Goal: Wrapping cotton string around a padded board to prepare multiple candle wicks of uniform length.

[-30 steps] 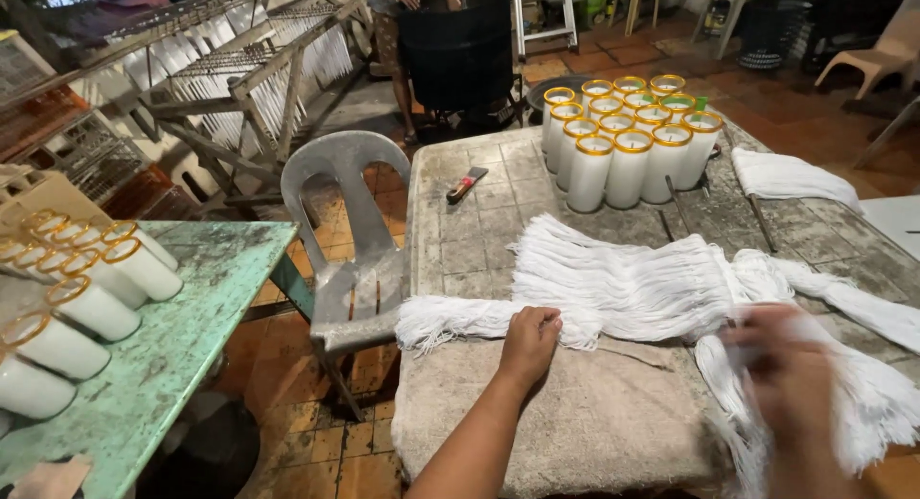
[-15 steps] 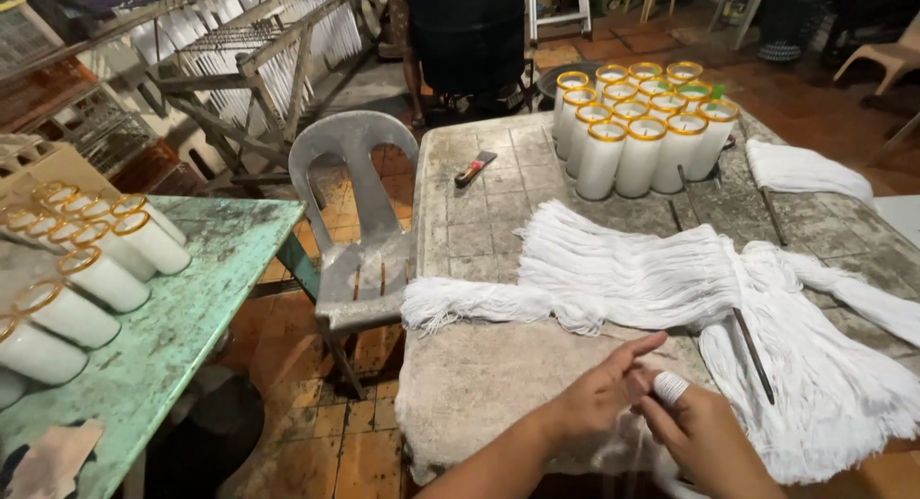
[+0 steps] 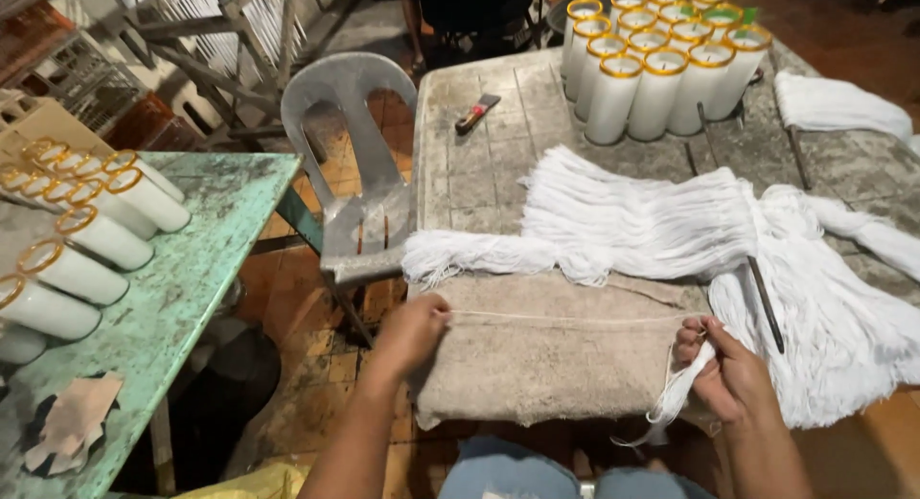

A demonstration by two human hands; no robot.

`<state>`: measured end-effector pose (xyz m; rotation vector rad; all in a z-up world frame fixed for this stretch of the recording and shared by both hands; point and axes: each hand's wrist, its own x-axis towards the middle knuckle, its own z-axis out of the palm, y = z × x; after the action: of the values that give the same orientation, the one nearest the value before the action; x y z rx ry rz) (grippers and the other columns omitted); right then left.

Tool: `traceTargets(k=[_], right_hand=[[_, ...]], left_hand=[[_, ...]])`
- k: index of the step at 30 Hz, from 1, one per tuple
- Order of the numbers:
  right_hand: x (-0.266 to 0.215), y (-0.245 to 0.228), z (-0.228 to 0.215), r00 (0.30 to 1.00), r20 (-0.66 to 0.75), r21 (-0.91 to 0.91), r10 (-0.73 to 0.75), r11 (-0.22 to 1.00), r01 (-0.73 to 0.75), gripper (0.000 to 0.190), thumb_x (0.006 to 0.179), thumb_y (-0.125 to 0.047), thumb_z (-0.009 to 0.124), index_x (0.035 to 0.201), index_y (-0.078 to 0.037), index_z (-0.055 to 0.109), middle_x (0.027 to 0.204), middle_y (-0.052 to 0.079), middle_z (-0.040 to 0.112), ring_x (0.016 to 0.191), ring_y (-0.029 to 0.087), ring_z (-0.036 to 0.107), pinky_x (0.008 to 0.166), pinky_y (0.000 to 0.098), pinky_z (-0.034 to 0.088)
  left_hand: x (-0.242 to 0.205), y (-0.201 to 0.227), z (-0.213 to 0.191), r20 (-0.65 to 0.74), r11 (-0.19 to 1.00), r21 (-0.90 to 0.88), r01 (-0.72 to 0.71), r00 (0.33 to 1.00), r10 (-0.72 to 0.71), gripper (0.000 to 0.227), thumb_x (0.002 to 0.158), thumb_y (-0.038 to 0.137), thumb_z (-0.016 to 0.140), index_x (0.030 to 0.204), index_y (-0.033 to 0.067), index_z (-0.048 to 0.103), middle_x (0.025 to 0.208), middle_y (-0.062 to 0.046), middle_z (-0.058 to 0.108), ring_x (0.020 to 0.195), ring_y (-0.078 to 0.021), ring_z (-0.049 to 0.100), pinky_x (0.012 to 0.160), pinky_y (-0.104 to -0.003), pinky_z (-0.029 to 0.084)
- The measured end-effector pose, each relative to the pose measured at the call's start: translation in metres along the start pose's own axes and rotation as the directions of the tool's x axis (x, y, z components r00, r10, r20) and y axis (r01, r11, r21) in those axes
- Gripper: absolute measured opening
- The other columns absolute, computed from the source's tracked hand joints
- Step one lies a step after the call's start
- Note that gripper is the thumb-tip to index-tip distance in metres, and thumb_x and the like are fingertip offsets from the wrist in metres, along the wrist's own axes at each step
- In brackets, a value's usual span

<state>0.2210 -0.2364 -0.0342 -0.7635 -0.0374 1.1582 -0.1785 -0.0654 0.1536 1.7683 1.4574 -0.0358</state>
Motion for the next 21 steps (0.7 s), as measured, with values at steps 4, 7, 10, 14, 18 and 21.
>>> traceTargets(k=[4,7,10,14,18,21], right_hand=[[-0.027,-0.002,0.028,0.999,-0.035,-0.226,-0.010,0.974,0.002,0.017,0.111,-0.018,0.049,0.107,-0.005,0.059,0.091,0.006,0.059,0.074,0.013,0.055,0.062,0.0234,0.048],[-0.072,-0.002,0.092,0.999,-0.039,-0.625,-0.015,0.781,-0.013,0.020,0.105,-0.009,0.055,0.105,0.004,0.070,0.075,0.014,0.063,0.063,0.023,0.061,0.056,0.0340,0.050],[-0.106,0.014,0.137,0.994,0.090,-0.859,0.065,0.510,0.044,0.011,0.091,-0.005,0.073,0.096,0.001,0.081,0.062,0.011,0.063,0.053,0.022,0.055,0.048,0.0336,0.042],[-0.121,0.024,0.167,0.924,0.374,-0.924,-0.078,0.052,0.379,0.012,0.084,-0.020,0.078,0.094,-0.015,0.084,0.090,-0.002,0.084,0.079,0.010,0.078,0.074,0.0244,0.058],[-0.107,0.019,0.138,0.972,0.182,-0.924,-0.145,0.314,0.220,0.024,0.101,-0.031,0.060,0.090,-0.011,0.067,0.056,0.005,0.053,0.049,0.017,0.046,0.051,0.0322,0.036],[-0.085,0.017,0.113,0.979,0.206,-0.319,0.001,0.945,0.066,0.008,0.097,-0.010,0.063,0.095,-0.002,0.064,0.088,0.012,0.063,0.069,0.018,0.056,0.048,0.0273,0.044]], left_hand=[[0.009,-0.017,0.008,-0.230,0.984,0.061,-0.169,0.957,0.179,0.024,0.100,0.024,0.059,0.119,0.0140,0.070,0.125,-0.005,0.065,0.115,-0.0222,0.061,0.098,-0.038,0.052],[-0.010,0.009,0.039,-0.145,0.883,-0.385,-0.269,0.962,0.230,0.016,0.099,0.014,0.060,0.109,0.0087,0.071,0.117,-0.007,0.069,0.099,-0.0207,0.068,0.085,-0.029,0.062],[-0.015,0.028,0.087,-0.096,0.660,-0.579,-0.478,0.845,0.527,0.033,0.096,0.027,0.060,0.126,0.0114,0.061,0.133,-0.011,0.059,0.116,-0.0260,0.059,0.094,-0.039,0.054],[-0.006,0.050,0.137,0.066,0.374,-0.814,-0.445,0.568,0.820,0.077,0.097,0.033,0.060,0.161,0.0071,0.026,0.158,-0.013,0.041,0.138,-0.0169,0.044,0.116,-0.029,0.037],[0.013,0.044,0.145,0.078,0.500,-0.781,-0.375,0.735,0.674,0.013,0.102,0.025,0.064,0.112,0.0174,0.069,0.082,0.011,0.055,0.071,-0.0043,0.046,0.068,-0.020,0.039],[0.002,0.049,0.097,0.194,0.804,-0.477,-0.355,0.850,0.490,0.023,0.108,0.032,0.054,0.108,0.0140,0.069,0.077,0.003,0.057,0.053,-0.0064,0.041,0.047,-0.019,0.035]])
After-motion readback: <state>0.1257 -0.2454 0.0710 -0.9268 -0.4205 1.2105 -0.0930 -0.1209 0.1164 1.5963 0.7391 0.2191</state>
